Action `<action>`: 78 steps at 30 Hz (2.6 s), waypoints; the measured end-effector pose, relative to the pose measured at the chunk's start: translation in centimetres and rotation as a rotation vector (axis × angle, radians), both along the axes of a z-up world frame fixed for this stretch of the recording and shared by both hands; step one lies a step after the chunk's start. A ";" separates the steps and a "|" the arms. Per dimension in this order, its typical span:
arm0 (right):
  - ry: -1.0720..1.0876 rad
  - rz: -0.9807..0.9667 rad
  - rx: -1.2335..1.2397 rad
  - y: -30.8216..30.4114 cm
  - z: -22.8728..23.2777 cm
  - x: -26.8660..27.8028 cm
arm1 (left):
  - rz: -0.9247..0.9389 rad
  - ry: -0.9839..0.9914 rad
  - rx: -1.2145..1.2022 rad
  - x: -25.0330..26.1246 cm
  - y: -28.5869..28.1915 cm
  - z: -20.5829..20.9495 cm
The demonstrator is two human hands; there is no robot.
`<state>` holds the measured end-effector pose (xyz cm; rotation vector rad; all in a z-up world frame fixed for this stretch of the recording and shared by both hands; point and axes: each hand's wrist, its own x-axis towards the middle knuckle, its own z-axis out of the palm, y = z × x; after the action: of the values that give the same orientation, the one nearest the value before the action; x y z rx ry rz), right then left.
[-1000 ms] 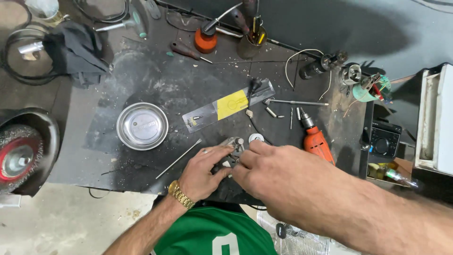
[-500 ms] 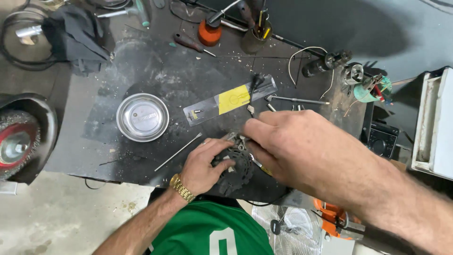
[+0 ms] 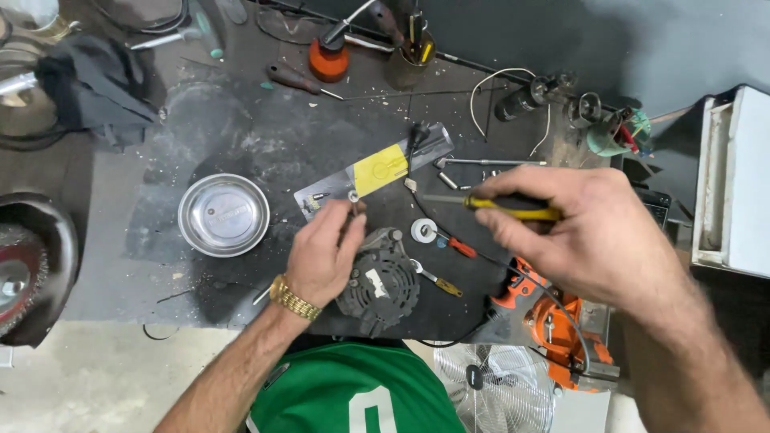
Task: The person cleans a metal bowl with a cloth and then proceeds to disassemble a mechanical component, likely an alternator, using a screwdriver and a wrench. They remove screws and place them into the bowl while working at a cluttered workbench.
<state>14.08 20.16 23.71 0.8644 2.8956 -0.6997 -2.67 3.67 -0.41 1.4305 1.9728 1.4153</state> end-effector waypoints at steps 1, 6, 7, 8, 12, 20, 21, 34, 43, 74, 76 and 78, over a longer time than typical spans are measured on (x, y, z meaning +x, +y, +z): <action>-0.002 -0.009 0.003 0.8 -0.9 0.8 | -0.009 -0.002 0.003 -0.8 0.3 0.2; 0.689 -0.683 -0.818 4.9 -12.4 6.9 | -0.005 -0.262 -0.131 -4.4 1.9 -1.2; 0.694 -0.683 -0.815 5.2 -14.7 7.4 | -0.009 -0.258 -0.129 -4.8 2.7 -1.4; 0.752 -0.732 -0.927 5.2 -17.1 8.1 | -0.015 -0.402 -0.073 -4.9 3.4 -1.7; 0.866 -0.967 -1.136 5.1 -22.4 9.9 | -0.008 -0.664 0.001 -5.5 6.0 -3.1; 0.745 -1.191 -0.993 6.9 -29.6 10.8 | -0.071 -0.358 -0.212 -6.4 7.6 -7.3; 0.737 -1.206 -0.984 7.3 -30.1 10.2 | -0.084 -0.346 -0.262 -6.6 7.6 -7.8; 0.112 -0.673 -0.087 10.4 -34.6 8.0 | -0.059 -0.358 -0.247 -8.7 8.9 -12.0; 0.116 -0.566 -0.032 10.2 -35.9 9.2 | -0.023 -0.546 -0.069 -6.8 10.2 -10.2; 0.516 -0.502 -0.771 -4.3 -12.9 3.9 | -0.227 -1.092 0.162 4.2 3.9 7.2; 0.499 -0.554 -0.814 -4.3 -13.7 3.9 | -0.224 -1.063 0.129 4.0 3.5 7.7; 0.539 -0.631 -0.932 -4.5 -14.6 3.8 | -0.218 -0.982 0.137 4.1 3.2 8.2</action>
<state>17.91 15.71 9.10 1.5349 2.0480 -2.3461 1.40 6.87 7.81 0.7007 1.0792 1.6980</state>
